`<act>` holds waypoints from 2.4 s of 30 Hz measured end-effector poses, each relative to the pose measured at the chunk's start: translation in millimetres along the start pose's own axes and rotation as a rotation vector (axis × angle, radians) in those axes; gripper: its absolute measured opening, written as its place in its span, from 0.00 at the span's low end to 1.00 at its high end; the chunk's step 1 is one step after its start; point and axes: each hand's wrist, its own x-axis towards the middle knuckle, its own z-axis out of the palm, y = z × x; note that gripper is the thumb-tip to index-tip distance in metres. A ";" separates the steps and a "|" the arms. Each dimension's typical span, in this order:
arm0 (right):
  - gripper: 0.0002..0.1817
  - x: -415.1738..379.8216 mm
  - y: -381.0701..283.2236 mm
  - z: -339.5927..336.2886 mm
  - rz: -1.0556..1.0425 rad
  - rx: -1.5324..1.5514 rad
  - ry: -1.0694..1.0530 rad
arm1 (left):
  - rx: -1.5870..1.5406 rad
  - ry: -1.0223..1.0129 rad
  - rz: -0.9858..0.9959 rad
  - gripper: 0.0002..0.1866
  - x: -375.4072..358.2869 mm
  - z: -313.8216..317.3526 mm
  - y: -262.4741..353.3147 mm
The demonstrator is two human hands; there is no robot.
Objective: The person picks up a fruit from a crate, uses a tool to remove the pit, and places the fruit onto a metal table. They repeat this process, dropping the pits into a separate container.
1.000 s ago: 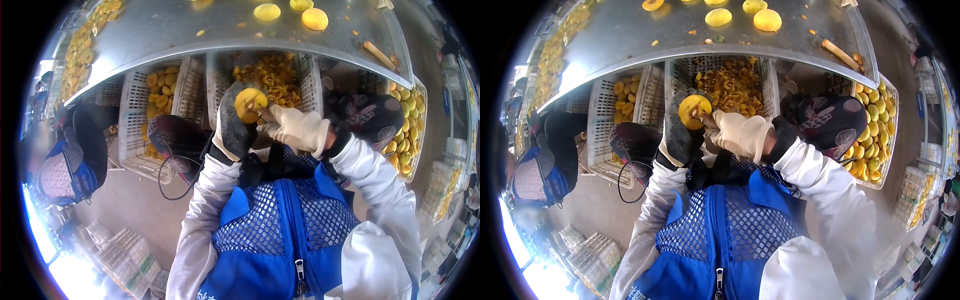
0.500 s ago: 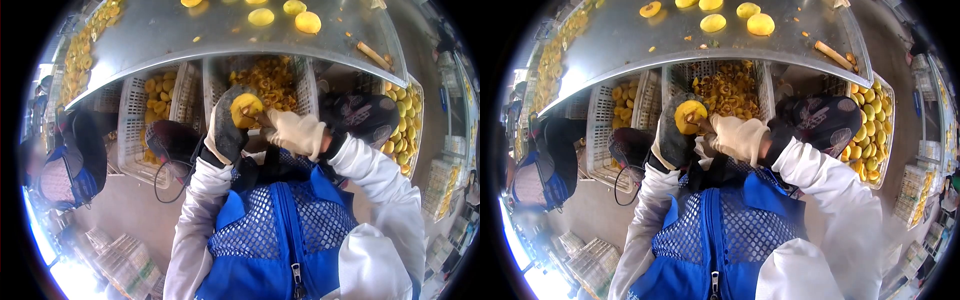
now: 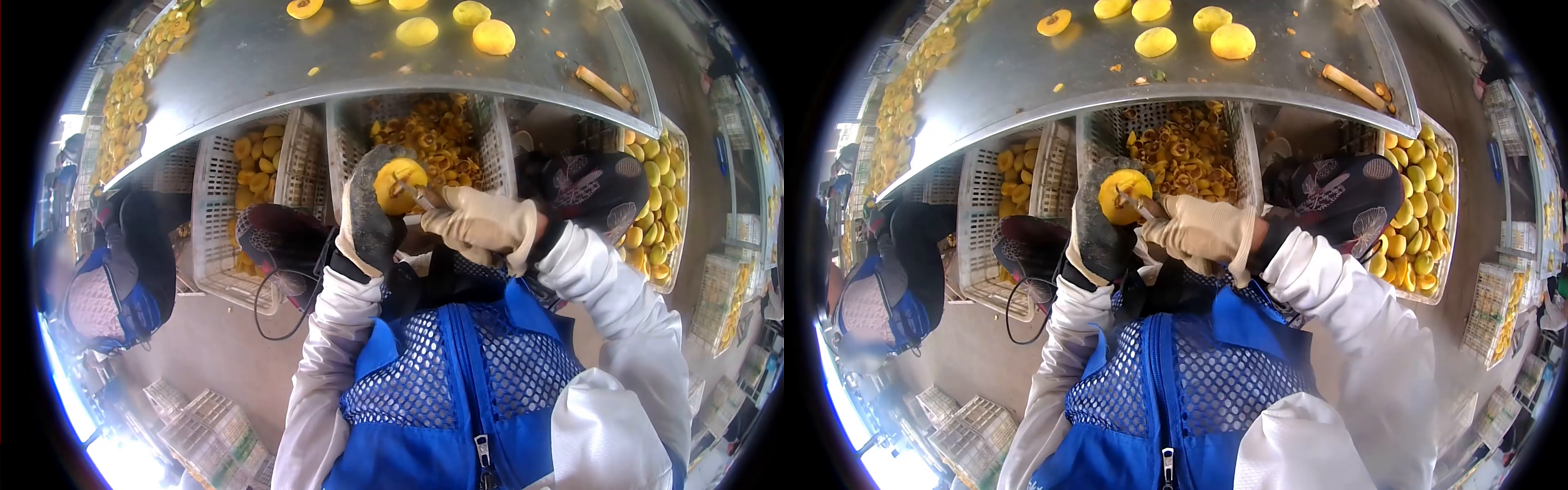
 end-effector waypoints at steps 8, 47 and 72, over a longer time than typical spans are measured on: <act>0.27 -20.6 -49.9 44.0 -0.176 -0.185 0.198 | -0.158 0.011 0.001 0.26 0.2 3.9 -5.8; 0.20 -27.3 -23.1 37.0 -0.089 0.292 -0.116 | -0.553 -0.061 -0.514 0.22 4.7 -7.1 -21.8; 0.20 -32.2 -16.0 10.7 -0.443 0.444 0.153 | 0.271 0.786 -0.225 0.11 24.9 -132.2 10.6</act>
